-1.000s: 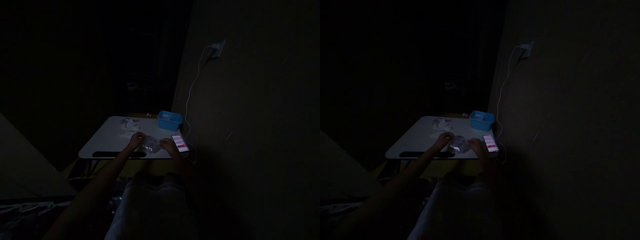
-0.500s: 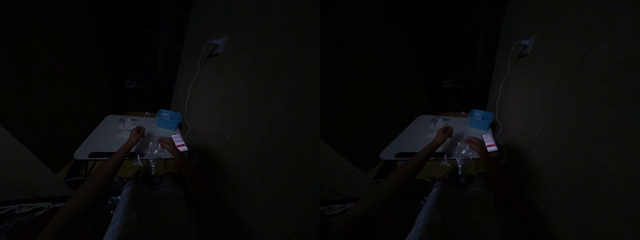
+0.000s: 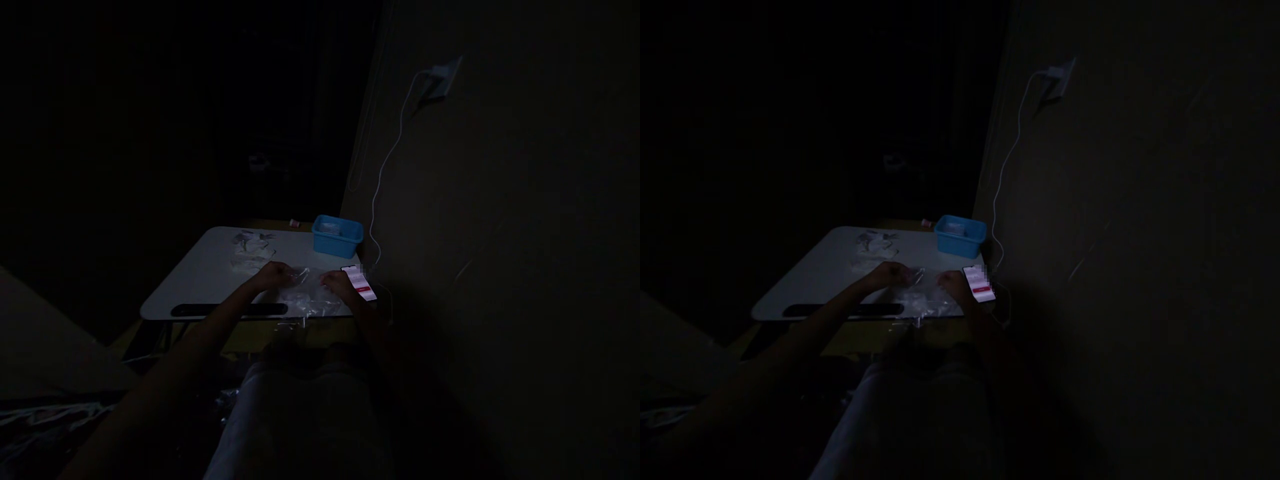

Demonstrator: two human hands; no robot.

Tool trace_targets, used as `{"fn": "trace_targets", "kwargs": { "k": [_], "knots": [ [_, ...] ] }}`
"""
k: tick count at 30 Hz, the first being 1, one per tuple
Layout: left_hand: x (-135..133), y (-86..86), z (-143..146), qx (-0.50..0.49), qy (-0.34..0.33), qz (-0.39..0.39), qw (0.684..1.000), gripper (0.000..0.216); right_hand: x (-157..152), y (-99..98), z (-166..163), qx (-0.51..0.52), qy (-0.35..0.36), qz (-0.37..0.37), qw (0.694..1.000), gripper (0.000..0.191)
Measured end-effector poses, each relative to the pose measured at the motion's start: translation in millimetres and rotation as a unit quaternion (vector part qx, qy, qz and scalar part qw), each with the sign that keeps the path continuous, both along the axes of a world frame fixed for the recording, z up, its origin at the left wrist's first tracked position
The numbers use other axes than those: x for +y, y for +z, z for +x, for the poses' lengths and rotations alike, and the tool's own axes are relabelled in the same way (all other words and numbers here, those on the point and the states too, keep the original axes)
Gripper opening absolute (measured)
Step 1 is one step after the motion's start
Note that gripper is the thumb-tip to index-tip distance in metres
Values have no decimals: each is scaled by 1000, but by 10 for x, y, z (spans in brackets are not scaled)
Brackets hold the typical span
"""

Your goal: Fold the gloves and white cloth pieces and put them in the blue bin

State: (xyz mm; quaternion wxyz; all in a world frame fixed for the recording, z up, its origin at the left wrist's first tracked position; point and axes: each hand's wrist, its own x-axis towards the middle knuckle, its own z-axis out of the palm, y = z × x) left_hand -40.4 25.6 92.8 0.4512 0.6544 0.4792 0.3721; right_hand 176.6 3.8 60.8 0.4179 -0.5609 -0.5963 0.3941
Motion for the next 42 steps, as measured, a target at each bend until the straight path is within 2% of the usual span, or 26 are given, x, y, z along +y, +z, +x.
{"fn": "trace_targets", "kwargs": {
  "k": [3, 10, 15, 18, 20, 22, 24, 26, 28, 32, 35, 38, 42],
  "knots": [
    [6, -19, -108, 9, -22, -36, 999, 11, -14, 14, 15, -6, 15, -9, 1000, 15],
    [-39, -11, -268, -22, 33, -70, 997, 15, -78, 75, -46, -8, 61, -48, 997, 14],
    [7, 168, -256, -49, 67, -99, 992, 22, 66, 248, -110, 29, 69, -65, 995, 14],
    [117, 396, -211, -64, 74, -100, 990, 24, 229, 447, -120, 65, 58, -40, 995, 13],
    [189, 552, -182, -88, 73, -64, 991, 25, 324, 577, -115, 88, 46, -3, 995, 14],
    [231, 661, -160, -124, 65, -2, 990, 26, 384, 658, -102, 114, 30, 69, 991, 16],
    [222, 685, -146, -157, 50, 54, 985, 29, 400, 655, -81, 129, 14, 149, 980, 17],
    [157, 606, -140, -159, 29, 92, 983, 29, 370, 552, -48, 122, 5, 196, 973, 15],
    [48, 430, -140, -114, 4, 118, 986, 27, 298, 360, -5, 104, 4, 204, 973, 14],
    [-206, -67, -147, 11, -50, 134, 990, 20, 100, -121, 88, 67, 39, 148, 986, 33],
    [-340, -384, -144, 74, -105, 149, 980, 11, -3, -372, 140, 106, 54, 58, 991, 47],
    [-409, -549, -132, 91, -132, 155, 975, 5, -14, -455, 181, 181, 66, -3, 981, 54],
    [-441, -586, -117, 64, -140, 159, 975, 6, 71, -433, 228, 263, 49, -26, 963, 47]
  ]
}}
